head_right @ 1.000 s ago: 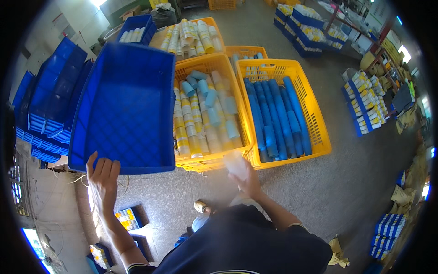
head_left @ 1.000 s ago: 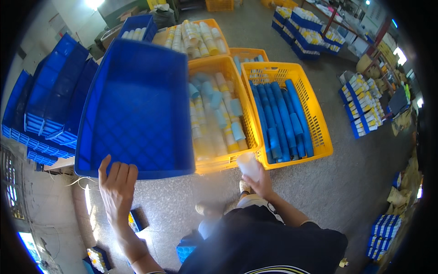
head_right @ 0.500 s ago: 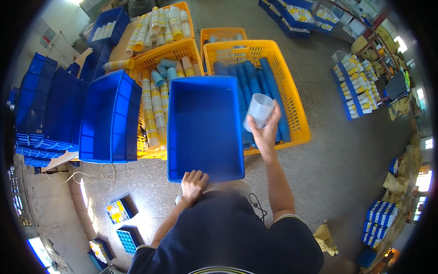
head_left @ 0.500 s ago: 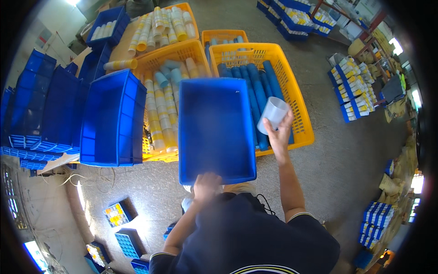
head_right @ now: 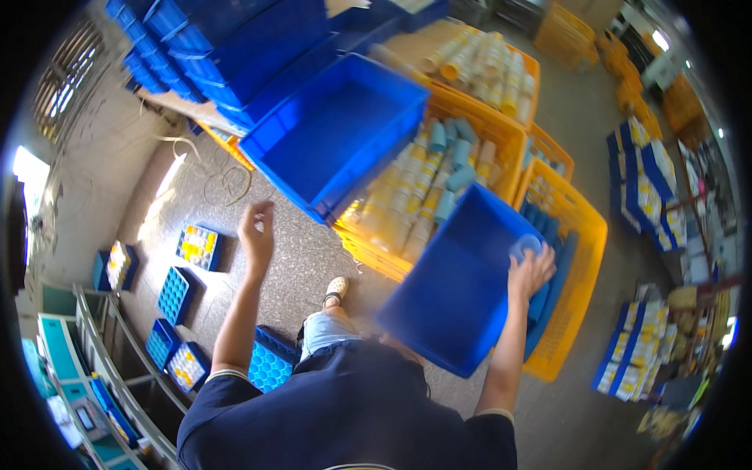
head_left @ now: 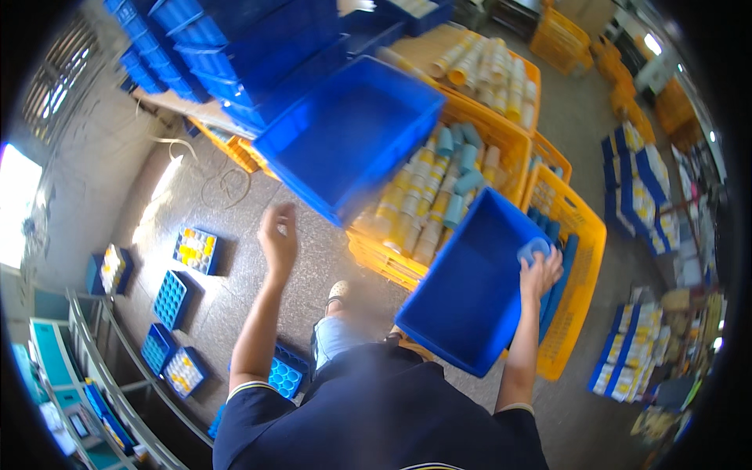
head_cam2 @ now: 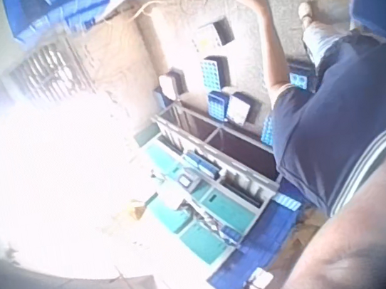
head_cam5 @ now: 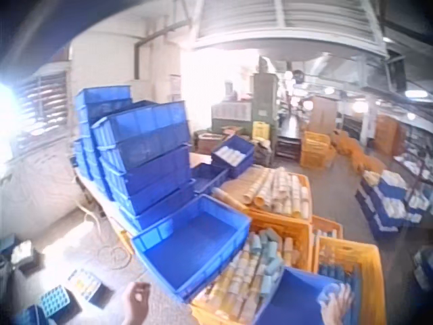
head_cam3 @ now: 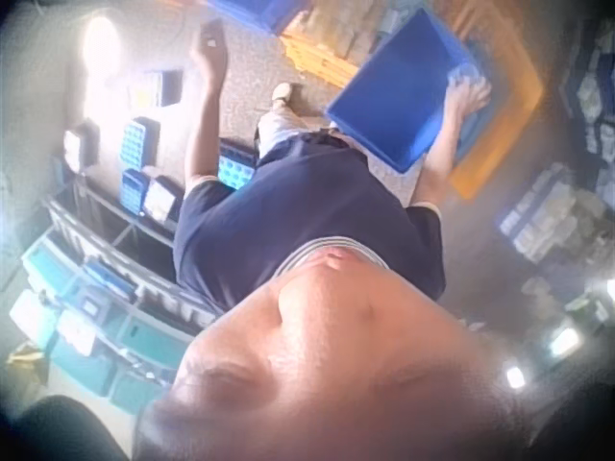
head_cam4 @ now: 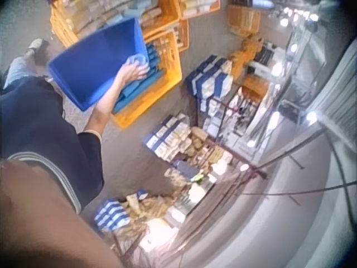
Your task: The person repeatedly picks up blue plastic trays and stacks blue and yellow-and-white striped plastic tubes into them from yellow baskets. The person also briefly handles papers on a workbench and uses a green tool to scrape the rim of a tray containing white and yellow tubes. The filled trays are placed on the floor or workbench.
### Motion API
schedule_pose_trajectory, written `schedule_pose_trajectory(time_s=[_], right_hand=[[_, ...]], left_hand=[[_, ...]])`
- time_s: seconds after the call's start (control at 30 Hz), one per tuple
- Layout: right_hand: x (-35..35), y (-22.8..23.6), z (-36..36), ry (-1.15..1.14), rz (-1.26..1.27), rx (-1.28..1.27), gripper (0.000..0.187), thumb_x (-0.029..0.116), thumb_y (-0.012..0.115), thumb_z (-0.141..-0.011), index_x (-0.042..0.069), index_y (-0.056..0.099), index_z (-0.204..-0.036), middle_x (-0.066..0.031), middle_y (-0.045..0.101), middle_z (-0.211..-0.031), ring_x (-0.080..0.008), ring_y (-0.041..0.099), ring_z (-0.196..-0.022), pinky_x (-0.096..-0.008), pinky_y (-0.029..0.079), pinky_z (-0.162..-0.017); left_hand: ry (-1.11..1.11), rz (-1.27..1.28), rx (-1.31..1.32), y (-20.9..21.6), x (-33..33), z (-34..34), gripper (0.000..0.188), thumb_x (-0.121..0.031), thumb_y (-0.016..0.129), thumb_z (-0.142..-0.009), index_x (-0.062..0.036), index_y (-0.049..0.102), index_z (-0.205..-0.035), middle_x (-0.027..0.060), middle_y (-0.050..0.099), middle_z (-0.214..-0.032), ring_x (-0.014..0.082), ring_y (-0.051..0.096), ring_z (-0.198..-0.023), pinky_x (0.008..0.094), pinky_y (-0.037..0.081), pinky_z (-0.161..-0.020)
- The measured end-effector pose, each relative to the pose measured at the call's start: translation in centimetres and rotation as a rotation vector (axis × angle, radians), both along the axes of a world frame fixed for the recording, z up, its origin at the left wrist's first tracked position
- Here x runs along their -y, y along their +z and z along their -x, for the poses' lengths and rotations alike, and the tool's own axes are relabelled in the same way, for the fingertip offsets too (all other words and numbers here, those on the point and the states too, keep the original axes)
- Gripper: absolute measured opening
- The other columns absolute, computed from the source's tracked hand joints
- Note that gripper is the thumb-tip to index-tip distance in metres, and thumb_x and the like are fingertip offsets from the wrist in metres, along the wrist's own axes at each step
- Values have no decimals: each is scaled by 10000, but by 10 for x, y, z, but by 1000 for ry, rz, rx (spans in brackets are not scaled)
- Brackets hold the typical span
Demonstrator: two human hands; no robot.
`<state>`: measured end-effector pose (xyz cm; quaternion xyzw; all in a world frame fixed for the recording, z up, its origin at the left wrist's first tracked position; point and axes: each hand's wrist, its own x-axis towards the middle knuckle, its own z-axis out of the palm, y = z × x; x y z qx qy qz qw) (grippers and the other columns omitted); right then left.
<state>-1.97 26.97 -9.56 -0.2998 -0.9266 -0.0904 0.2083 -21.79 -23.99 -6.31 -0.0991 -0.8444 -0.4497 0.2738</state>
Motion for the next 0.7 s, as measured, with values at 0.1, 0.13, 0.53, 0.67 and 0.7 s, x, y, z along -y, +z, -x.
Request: schedule_pose_trajectory(time_s=[0.1,0.13,0.53,0.67,0.7], right_hand=[[46,22,22,-100,147,-114,442,218,798,-792,51,594,-1146,-192,448,-1377,-402,410,-1295,-511,360,-1069],[71,29,34,-37,257,-205,444,212,775,-819,45,564,-1172,-204,462,-1359,-392,436,-1280,-491,369,-1062],[304,40,255,165,1740,-291,761,204,725,-822,-18,344,-1443,-180,522,-1336,-303,503,-1220,-418,389,-1044],[301,29,248,53,1760,-318,587,88,638,-784,-25,446,-1327,-136,585,-1124,-247,563,-1033,-380,456,-912],[299,26,245,20,1739,-335,633,77,623,-778,-27,412,-1365,-147,567,-1163,-265,551,-1076,-393,454,-938]], left_hand=[[207,109,281,-43,88,95,227,-166,636,-891,-35,644,-1076,152,657,-1025,320,626,-943,409,509,-822],[271,178,404,-62,109,126,282,-204,644,-888,-32,629,-1111,163,644,-1083,339,603,-1029,436,489,-893],[-553,-200,915,-158,103,308,498,-289,707,-819,-8,602,-1216,86,676,-854,154,651,-715,302,522,-558],[-552,-480,929,-103,94,302,443,-281,680,-875,14,601,-1196,72,671,-937,141,635,-833,295,513,-717],[-605,-538,949,-86,97,300,434,-281,673,-888,19,600,-1193,70,668,-980,137,630,-893,298,511,-774]])
